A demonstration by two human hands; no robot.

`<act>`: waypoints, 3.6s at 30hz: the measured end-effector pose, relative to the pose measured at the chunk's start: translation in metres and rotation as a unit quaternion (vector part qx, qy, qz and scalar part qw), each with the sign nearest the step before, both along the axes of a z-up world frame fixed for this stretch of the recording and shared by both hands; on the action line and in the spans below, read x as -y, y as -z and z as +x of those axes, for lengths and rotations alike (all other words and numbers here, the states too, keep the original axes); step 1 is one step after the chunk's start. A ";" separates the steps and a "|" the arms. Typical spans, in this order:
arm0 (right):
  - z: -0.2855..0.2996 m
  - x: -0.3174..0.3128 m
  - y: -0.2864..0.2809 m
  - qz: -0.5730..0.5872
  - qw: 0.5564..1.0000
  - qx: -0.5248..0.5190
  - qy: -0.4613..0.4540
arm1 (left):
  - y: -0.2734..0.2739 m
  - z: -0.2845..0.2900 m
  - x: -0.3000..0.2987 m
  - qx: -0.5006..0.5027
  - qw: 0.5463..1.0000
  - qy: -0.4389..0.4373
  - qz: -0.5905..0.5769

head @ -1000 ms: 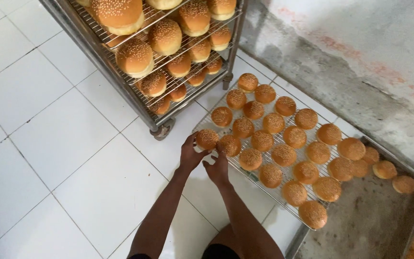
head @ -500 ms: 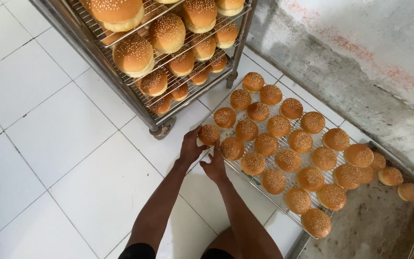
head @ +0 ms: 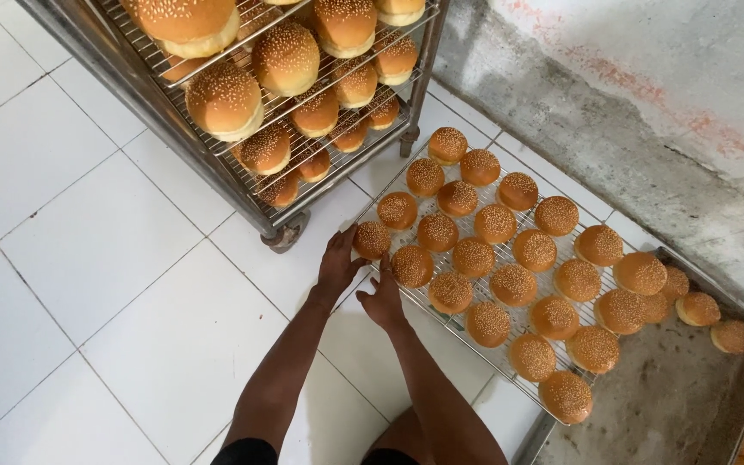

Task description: The recorder is transferring sesame seed burger buns from flat baking trays onto a wire cooling rack and placing the rack onto a storage shelf.

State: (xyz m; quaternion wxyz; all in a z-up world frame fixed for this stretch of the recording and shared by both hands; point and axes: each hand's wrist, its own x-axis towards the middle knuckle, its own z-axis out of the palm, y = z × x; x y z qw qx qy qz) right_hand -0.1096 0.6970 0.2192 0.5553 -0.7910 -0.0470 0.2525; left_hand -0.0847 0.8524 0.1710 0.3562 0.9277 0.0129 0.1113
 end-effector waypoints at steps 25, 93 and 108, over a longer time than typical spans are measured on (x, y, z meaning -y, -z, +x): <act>0.009 0.096 -0.052 -0.348 0.882 0.316 0.040 | -0.081 -0.004 0.070 0.011 0.987 0.122 0.106; 0.027 0.169 -0.030 -0.376 0.880 0.283 0.070 | -0.115 0.029 0.118 -0.167 0.952 0.220 0.134; 0.126 0.133 -0.036 -0.368 0.887 0.268 -0.074 | -0.116 0.101 0.106 -0.100 0.961 0.173 0.192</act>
